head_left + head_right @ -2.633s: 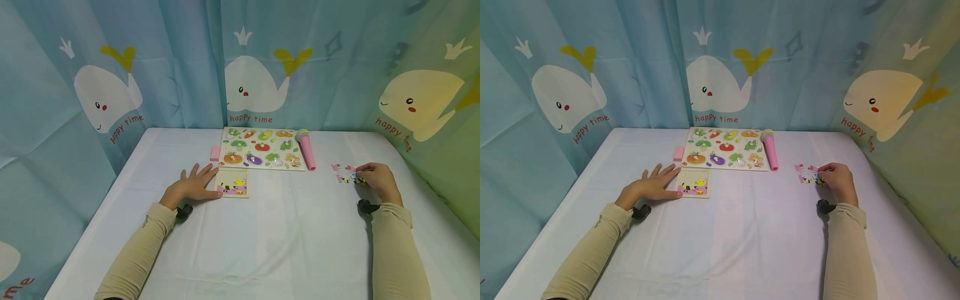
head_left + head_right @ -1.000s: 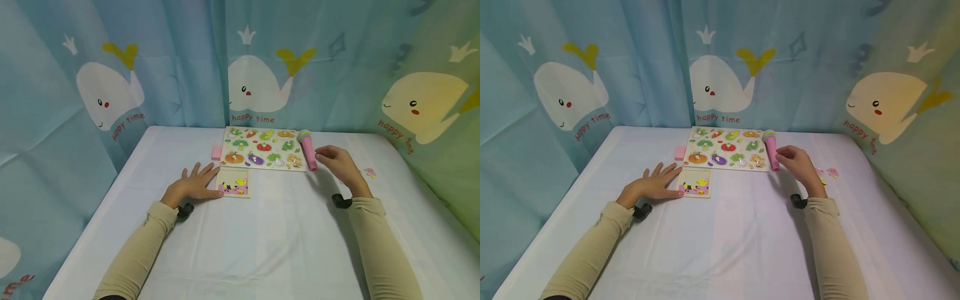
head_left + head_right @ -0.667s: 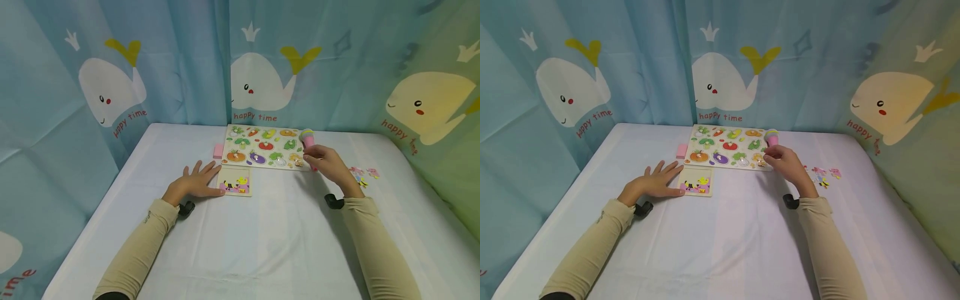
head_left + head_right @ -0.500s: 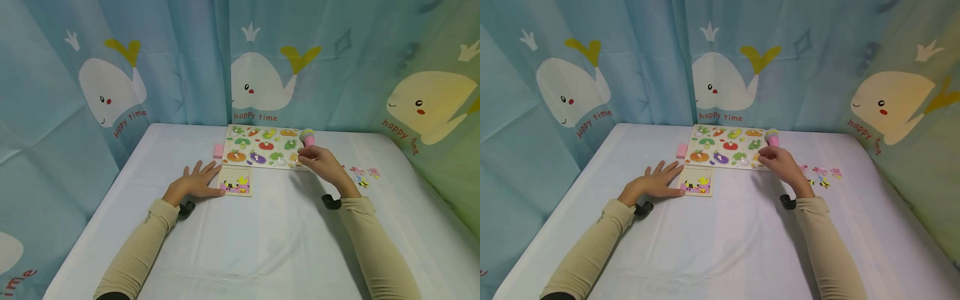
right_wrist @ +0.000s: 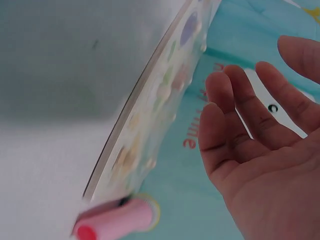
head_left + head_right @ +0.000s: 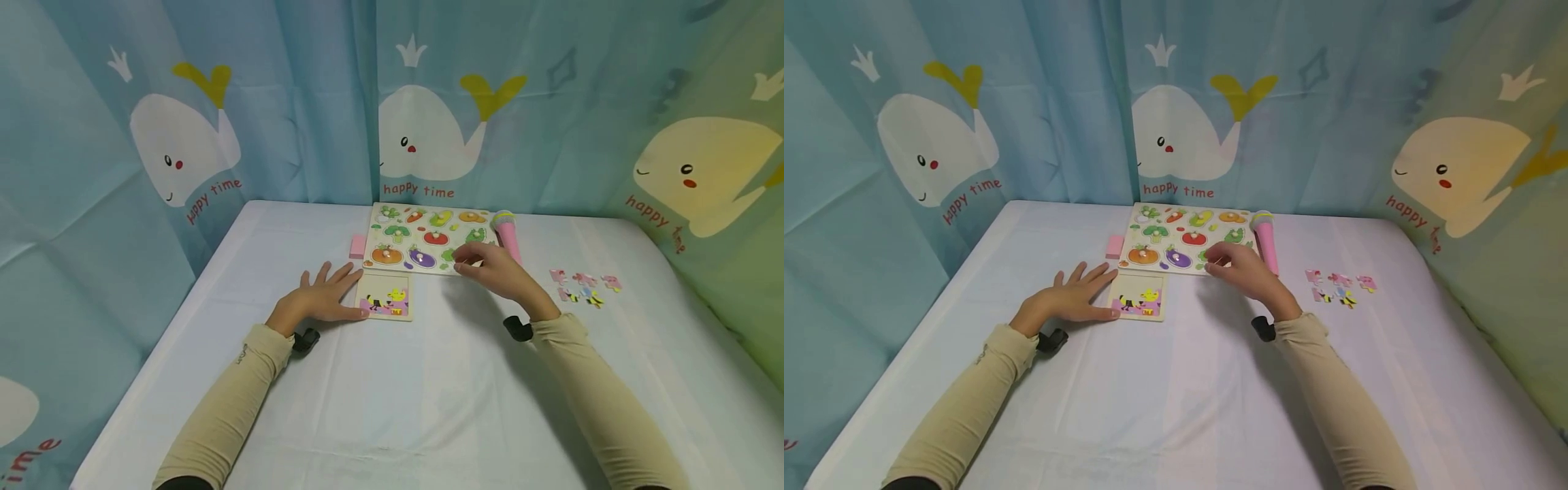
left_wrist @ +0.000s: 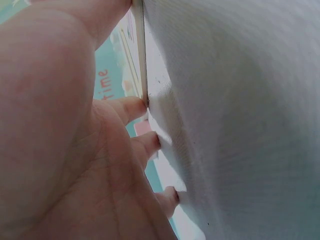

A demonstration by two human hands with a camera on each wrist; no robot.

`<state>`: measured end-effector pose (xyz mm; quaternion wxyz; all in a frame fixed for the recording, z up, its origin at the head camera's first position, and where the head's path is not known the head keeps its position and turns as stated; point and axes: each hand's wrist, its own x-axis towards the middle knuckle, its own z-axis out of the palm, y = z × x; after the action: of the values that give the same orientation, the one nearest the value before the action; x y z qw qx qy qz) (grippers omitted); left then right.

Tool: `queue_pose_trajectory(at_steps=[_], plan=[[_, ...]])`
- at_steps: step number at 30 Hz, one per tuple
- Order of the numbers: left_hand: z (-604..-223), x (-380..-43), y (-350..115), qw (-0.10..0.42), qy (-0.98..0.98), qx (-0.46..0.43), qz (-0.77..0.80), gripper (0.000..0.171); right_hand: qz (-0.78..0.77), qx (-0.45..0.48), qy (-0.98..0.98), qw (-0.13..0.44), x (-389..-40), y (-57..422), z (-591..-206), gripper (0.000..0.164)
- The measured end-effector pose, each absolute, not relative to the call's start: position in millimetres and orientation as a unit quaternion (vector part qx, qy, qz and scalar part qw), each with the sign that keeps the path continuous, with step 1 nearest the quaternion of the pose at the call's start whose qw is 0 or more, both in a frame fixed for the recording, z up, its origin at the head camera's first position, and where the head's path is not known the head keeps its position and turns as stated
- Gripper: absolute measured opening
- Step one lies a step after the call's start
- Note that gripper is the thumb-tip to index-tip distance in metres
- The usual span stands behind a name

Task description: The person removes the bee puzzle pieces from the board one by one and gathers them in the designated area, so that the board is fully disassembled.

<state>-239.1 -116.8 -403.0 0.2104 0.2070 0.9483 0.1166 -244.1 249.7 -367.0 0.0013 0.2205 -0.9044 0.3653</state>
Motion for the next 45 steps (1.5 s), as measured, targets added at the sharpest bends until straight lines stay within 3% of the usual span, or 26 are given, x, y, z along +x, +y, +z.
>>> queue_pose_trajectory(at_steps=[21,45], plan=[[-403.6,-240.8,-115.9,0.206,0.946,0.216,0.123,0.1,0.373,0.295,-0.878,-0.052,-249.9,194.1,-379.2,0.023],[-402.9,-241.5,-114.4,0.21,0.948,0.21,0.114,0.099,0.265,0.341,-0.889,-0.152,-261.0,158.6,-385.6,0.03]])
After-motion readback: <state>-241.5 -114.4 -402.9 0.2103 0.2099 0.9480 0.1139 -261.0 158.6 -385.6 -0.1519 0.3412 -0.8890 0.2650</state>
